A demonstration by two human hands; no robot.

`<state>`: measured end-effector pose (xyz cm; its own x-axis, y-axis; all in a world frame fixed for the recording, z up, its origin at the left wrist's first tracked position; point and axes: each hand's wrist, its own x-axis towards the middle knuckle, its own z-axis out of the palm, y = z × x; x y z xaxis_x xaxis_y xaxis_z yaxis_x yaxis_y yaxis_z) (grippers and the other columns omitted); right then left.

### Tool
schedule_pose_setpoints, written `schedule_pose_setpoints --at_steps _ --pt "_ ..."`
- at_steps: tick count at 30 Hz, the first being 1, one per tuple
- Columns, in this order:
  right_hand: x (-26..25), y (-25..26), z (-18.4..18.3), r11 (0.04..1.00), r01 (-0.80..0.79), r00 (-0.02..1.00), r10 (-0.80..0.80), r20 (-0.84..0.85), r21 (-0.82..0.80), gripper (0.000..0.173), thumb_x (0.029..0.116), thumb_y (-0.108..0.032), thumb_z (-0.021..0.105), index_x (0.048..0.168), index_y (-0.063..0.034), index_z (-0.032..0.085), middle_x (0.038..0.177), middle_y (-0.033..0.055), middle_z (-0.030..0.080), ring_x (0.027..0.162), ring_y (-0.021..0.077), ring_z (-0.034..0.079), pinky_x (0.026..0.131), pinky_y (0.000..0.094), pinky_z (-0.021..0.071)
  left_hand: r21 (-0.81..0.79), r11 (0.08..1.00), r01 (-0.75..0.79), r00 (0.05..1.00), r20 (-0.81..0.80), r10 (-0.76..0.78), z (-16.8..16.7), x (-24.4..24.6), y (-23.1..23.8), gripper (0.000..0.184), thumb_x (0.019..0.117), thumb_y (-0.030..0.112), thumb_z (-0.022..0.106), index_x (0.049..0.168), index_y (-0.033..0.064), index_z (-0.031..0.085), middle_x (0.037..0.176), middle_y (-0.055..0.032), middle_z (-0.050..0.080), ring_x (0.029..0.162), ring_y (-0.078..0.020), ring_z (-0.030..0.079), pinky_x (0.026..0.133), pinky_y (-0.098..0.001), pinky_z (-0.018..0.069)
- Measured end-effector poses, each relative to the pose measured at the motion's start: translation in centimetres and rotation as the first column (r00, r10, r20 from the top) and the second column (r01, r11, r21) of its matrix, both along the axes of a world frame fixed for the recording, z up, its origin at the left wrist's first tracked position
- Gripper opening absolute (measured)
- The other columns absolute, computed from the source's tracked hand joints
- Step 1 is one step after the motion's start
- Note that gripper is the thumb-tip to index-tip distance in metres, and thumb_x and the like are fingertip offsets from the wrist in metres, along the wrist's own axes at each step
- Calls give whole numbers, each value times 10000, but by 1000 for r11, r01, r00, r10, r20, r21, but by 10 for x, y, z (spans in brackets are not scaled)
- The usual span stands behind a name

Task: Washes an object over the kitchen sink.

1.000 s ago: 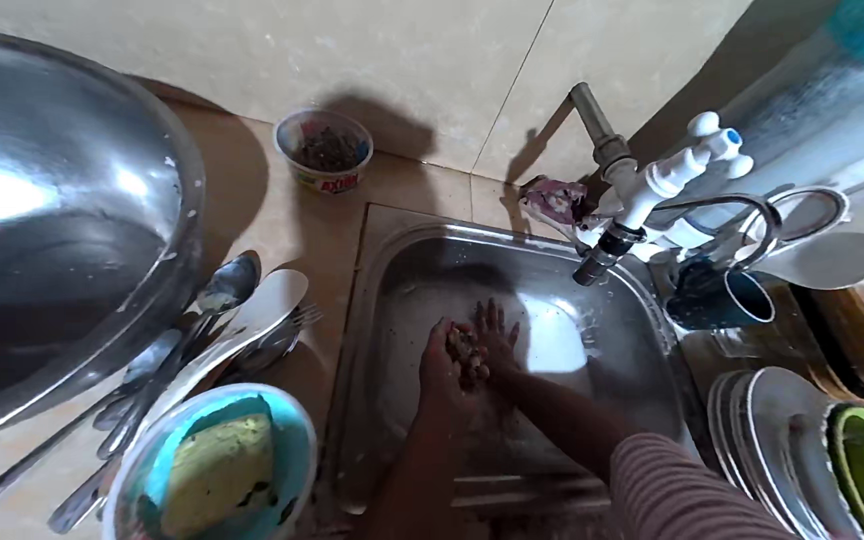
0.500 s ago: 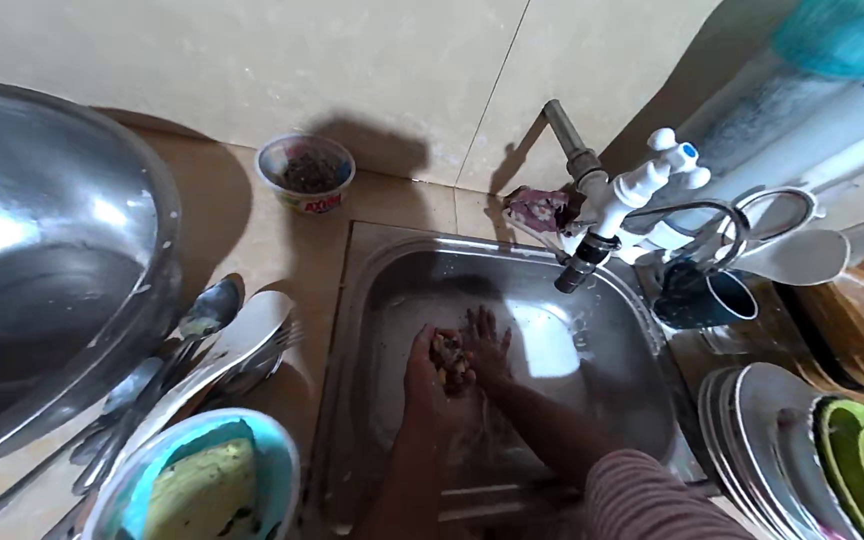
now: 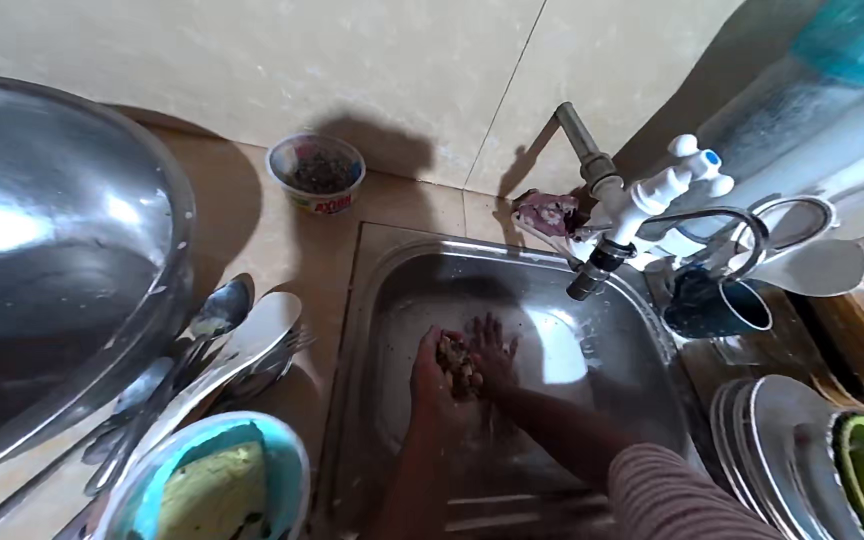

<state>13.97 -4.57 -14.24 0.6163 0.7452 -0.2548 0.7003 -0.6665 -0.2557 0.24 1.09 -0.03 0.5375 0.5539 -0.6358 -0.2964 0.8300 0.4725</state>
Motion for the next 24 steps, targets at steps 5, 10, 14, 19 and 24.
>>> schedule_pose_setpoints --at_steps 5,10,14,19,24 --pt "4 1 -3 999 27 999 -27 -17 -32 627 1102 -352 236 1650 -85 88 1710 205 -6 1580 396 -4 1193 723 -30 38 999 12 999 -34 -11 -1 -2 -5 414 1120 356 294 990 71 566 769 -66 624 556 -152 617 450 -257 506" --pt "6 -5 -11 999 -34 998 34 43 17 645 1086 -382 282 1639 -68 181 1704 218 62 1578 403 39 1187 740 12 55 998 10 1000 -13 -9 -7 -1 -4 436 1121 374 283 959 80 562 757 -53 622 541 -135 612 440 -238 501" --pt "9 1 4 996 -16 998 11 -56 -90 632 1109 -366 209 1649 -76 52 1705 218 -47 1576 408 -39 1189 728 -40 51 998 30 999 -30 -28 -3 0 -6 430 1121 373 293 964 76 562 752 -60 627 555 -146 624 444 -247 503" --pt "7 -2 -5 1000 -3 1000 3 1 19 622 1094 -347 253 1645 -77 149 1709 205 46 1581 391 24 1198 719 -13 53 998 20 999 -32 -18 -2 2 -8 435 1121 372 288 955 77 561 748 -58 627 534 -140 615 434 -244 504" --pt "12 -4 -7 1000 -8 1000 8 -13 -23 633 1098 -381 224 1652 -99 103 1709 207 3 1582 389 -2 1197 718 -41 79 997 24 999 -28 -22 -3 4 -7 443 1122 374 261 970 88 564 758 -48 641 547 -135 627 443 -245 512"
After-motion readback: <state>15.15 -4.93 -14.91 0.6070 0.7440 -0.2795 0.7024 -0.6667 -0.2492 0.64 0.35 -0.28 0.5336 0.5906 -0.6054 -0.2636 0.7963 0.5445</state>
